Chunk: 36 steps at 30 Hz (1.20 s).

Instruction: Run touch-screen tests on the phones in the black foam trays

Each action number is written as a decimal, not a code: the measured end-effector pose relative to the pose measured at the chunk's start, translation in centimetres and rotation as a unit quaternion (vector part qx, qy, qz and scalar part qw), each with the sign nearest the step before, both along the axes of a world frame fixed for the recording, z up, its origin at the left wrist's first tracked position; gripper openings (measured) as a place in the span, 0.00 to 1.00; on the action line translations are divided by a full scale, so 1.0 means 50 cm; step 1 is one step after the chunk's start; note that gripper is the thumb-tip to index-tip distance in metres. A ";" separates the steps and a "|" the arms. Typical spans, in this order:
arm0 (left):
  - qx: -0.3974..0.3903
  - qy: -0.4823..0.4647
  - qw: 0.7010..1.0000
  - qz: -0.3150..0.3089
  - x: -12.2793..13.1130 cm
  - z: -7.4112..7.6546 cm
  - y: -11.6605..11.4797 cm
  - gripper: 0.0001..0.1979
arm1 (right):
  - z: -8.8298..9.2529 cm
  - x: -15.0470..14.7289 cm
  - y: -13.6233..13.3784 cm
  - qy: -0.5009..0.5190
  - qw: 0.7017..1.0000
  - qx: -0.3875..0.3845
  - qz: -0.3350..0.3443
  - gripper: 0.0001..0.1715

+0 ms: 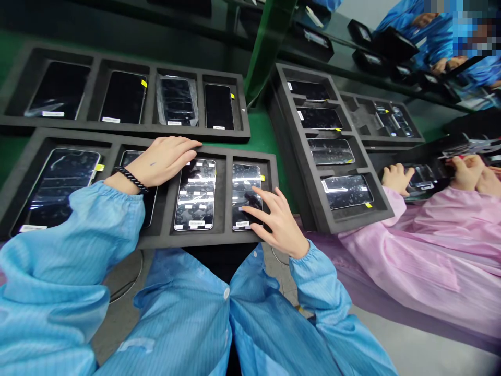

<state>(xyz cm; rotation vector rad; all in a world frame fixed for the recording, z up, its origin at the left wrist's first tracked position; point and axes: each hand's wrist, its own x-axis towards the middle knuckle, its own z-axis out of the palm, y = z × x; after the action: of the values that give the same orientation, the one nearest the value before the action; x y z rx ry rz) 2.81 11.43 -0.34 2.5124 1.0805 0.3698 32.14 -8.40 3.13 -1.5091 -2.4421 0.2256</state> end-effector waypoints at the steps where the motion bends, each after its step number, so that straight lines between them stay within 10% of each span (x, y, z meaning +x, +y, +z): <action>1: 0.000 -0.002 1.000 -0.001 0.000 0.000 0.000 0.34 | 0.000 -0.006 0.002 0.001 1.000 -0.004 0.010 0.20; 8: -0.011 -0.013 1.000 0.003 0.000 0.004 0.000 0.33 | 0.005 -0.016 -0.010 0.031 0.993 -0.013 0.110 0.18; 21: -0.015 -0.003 1.000 -0.003 -0.003 0.000 0.004 0.33 | 0.020 0.055 -0.050 0.034 0.999 0.034 0.023 0.18; 36: -0.032 -0.014 0.999 0.017 -0.008 0.014 0.008 0.38 | 0.042 -0.012 0.025 0.048 0.996 0.009 0.072 0.25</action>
<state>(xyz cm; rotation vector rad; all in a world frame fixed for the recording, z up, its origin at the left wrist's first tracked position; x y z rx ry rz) 2.42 11.85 0.36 2.4285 1.1087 0.3722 31.53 -7.13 5.21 -1.2850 -2.4710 0.2965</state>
